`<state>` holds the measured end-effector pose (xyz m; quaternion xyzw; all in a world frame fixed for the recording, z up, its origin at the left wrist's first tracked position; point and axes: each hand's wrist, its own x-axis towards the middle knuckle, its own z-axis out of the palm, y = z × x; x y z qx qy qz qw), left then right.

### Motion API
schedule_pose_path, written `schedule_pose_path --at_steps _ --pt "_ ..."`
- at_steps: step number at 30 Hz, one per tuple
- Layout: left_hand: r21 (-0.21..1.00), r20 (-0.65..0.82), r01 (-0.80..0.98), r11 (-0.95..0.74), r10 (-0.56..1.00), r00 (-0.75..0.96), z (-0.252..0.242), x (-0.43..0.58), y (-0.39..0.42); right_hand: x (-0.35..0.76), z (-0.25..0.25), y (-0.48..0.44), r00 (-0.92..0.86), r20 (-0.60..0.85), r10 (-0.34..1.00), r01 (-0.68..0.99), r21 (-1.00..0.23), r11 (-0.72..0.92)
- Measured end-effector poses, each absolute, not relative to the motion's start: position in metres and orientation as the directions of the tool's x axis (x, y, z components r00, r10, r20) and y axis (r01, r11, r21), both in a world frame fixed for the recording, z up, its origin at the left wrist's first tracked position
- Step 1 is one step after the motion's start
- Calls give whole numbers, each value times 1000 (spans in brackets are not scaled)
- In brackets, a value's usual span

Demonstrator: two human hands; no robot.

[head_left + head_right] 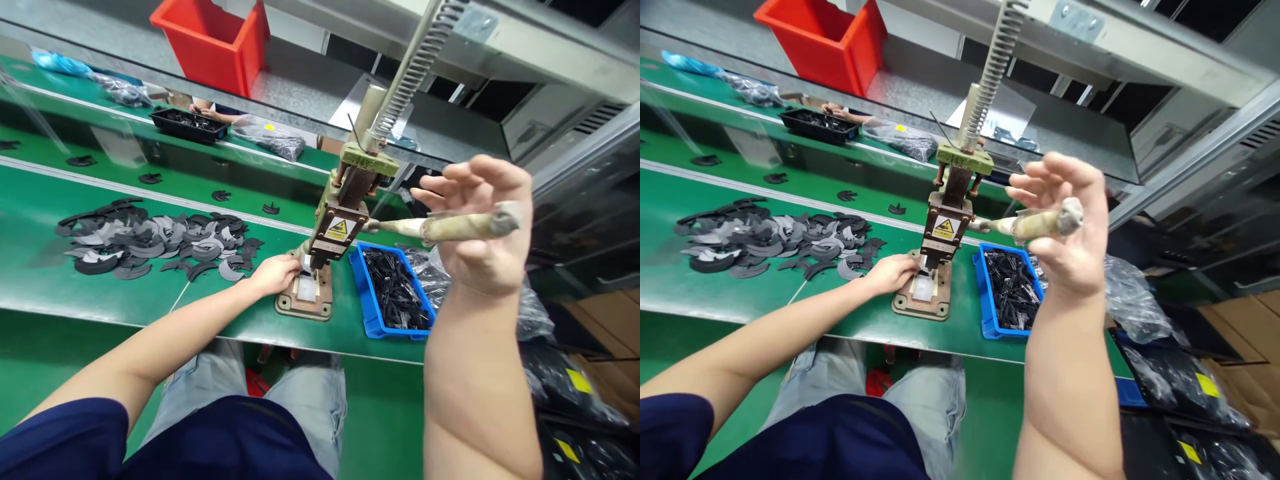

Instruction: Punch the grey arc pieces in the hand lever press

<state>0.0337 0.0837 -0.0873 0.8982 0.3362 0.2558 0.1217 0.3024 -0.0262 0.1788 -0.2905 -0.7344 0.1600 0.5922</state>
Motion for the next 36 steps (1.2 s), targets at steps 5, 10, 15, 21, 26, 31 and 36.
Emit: schedule_pose_path --at_steps 5,10,15,21,26,31,36 --pt "270 387 498 -824 566 728 -80 38 84 296 181 -13 -293 724 625 260 -569 780" --pt "283 387 459 -842 538 749 -79 44 81 290 163 -18 -191 782 593 237 -549 801" --pt "367 368 454 -812 575 731 -84 43 79 273 124 -38 -23 888 460 312 -431 847" --pt "409 327 514 -754 647 689 -87 41 77 272 52 -65 -69 912 404 505 -317 803" --pt "405 323 533 -743 661 677 -90 42 77 276 10 -73 -73 917 392 577 -282 766" --pt "401 342 545 -736 673 656 -86 35 61 276 5 -71 -43 931 363 574 -275 772" --pt "379 390 619 -688 725 567 -87 -10 49 275 8 -70 -18 938 346 571 -274 774"
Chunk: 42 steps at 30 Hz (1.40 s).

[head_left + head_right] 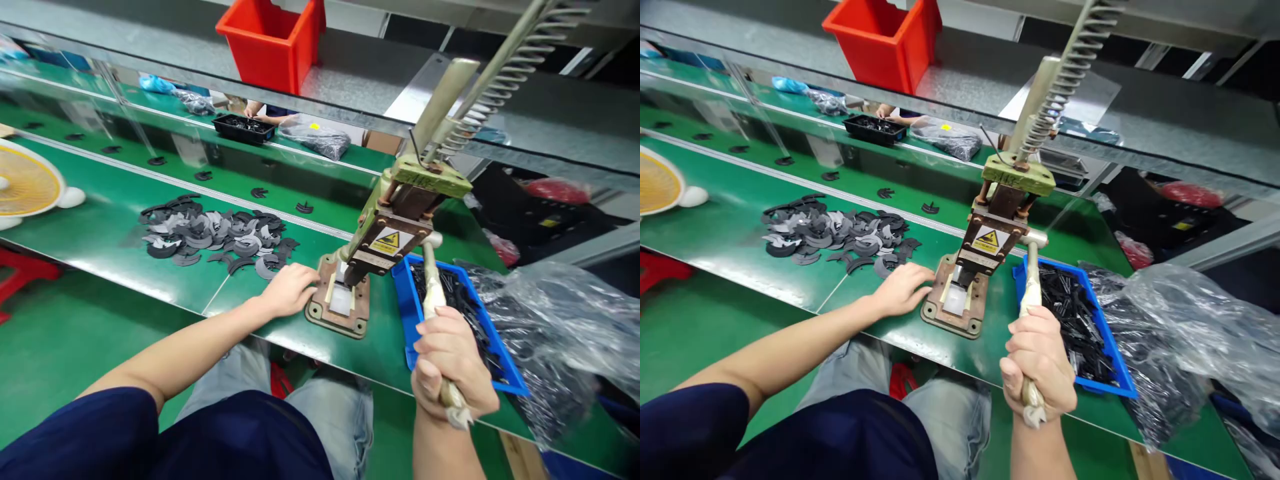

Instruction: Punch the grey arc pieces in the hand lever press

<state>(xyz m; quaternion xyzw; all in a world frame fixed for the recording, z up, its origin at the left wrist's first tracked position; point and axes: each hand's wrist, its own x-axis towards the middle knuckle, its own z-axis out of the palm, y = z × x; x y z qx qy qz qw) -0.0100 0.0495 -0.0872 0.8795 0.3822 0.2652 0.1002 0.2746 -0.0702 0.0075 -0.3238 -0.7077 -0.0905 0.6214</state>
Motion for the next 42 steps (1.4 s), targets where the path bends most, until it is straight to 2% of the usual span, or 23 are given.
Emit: schedule_pose_path --at_steps 5,8,12,20,23,26,30,35,39,42 --pt "303 335 781 -546 829 449 -92 -75 59 277 6 -71 -50 935 351 532 -273 801" --pt "248 271 810 -531 841 468 -94 -92 63 278 6 -71 -78 938 337 523 -249 815" --pt "185 206 812 -554 829 520 -97 -90 65 275 6 -74 -56 928 368 536 -283 795" --pt "215 150 751 -624 781 606 -96 -77 68 264 4 -74 72 932 356 529 -338 779" --pt "326 126 710 -624 773 622 -95 -68 65 261 2 -73 110 935 338 522 -343 781" --pt "500 107 705 -503 844 526 -89 -55 64 260 1 -73 126 930 346 523 -359 773" --pt "675 68 635 -377 888 456 -80 -34 69 258 1 -74 136 934 331 513 -352 783" --pt "937 -112 346 -51 893 436 -81 -2 81 258 3 -74 125 937 326 520 -342 783" --pt "980 -199 97 176 910 363 -82 25 85 257 4 -74 118 945 305 516 -321 794" --pt "948 -291 4 318 865 409 -78 39 86 257 4 -73 112 946 304 508 -317 801"
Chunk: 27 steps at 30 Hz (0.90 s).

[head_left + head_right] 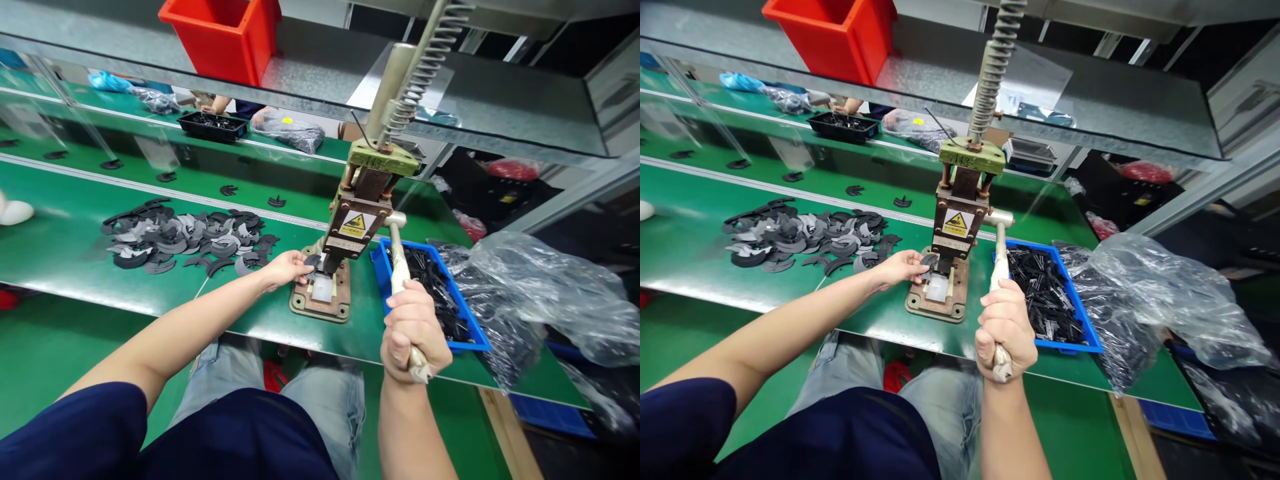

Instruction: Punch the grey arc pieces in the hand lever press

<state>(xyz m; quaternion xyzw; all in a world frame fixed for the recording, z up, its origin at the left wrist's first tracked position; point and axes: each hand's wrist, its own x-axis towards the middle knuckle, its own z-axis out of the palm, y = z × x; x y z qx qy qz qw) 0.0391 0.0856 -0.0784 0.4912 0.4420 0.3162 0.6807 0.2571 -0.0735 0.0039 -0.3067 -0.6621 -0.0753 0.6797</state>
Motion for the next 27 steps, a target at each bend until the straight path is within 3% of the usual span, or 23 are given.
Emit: schedule_pose_path --at_steps 4,11,16,21,24,27 --pt "931 -350 82 355 809 473 -75 49 88 258 3 -73 108 945 308 517 -318 794" --pt "924 -368 293 245 777 511 -73 61 105 257 2 -75 130 937 324 521 -342 782" --pt "851 -481 461 250 723 496 -67 70 114 255 0 -75 171 932 320 512 -362 779" --pt "826 -515 497 266 714 474 -64 73 111 256 0 -74 171 937 304 518 -347 781" --pt "845 -369 530 68 792 487 -61 71 98 258 2 -75 137 938 318 525 -341 780" --pt "818 -26 492 -298 836 548 -62 58 73 259 4 -75 121 936 332 526 -344 778"
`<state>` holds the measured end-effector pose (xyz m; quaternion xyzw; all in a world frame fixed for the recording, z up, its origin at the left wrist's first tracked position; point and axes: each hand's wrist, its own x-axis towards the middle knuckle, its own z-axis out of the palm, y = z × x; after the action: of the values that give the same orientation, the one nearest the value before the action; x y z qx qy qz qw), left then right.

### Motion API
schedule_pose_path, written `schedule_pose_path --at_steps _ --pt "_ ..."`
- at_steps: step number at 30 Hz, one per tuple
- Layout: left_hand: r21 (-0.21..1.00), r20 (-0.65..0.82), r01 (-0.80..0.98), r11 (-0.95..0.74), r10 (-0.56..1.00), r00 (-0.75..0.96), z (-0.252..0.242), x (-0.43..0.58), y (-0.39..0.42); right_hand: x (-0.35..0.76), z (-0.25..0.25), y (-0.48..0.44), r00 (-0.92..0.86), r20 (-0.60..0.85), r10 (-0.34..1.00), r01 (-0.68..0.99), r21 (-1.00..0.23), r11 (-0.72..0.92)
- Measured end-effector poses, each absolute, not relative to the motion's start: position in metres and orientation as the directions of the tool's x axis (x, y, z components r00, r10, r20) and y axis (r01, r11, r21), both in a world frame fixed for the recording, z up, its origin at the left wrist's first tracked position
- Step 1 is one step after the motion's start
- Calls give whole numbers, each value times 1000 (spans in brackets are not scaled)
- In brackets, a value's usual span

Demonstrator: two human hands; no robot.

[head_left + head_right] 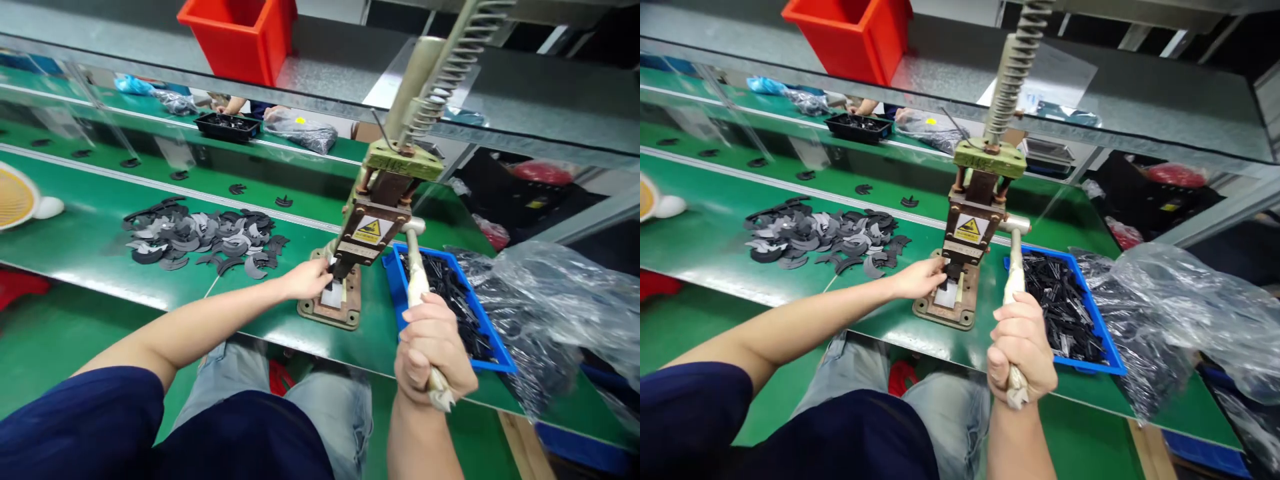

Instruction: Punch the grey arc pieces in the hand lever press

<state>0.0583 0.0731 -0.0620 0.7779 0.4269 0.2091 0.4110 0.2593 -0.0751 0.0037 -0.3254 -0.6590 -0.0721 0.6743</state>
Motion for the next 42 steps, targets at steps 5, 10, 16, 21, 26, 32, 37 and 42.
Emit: schedule_pose_path --at_steps 5,10,16,21,26,32,37,42 --pt "700 227 471 -537 793 566 -80 -8 34 256 4 -67 179 948 264 512 -319 797" --pt "472 249 851 -230 961 121 -90 -92 44 252 4 -60 208 956 208 492 -286 822" --pt "347 45 937 -41 999 27 -93 -110 65 255 2 -59 204 960 190 484 -268 833" --pt "561 -67 827 21 998 20 -107 -105 66 255 3 -61 197 952 234 496 -302 814" --pt "711 2 681 -175 969 247 -105 -101 62 252 4 -61 187 962 197 497 -266 826" --pt "604 113 669 -433 878 465 -90 -67 65 252 4 -64 187 955 231 514 -296 805" --pt "818 37 528 -229 937 348 -106 -26 63 253 5 -65 173 957 235 517 -291 805" --pt "952 -29 302 -53 965 260 -110 -15 73 252 5 -65 157 956 248 523 -294 800"
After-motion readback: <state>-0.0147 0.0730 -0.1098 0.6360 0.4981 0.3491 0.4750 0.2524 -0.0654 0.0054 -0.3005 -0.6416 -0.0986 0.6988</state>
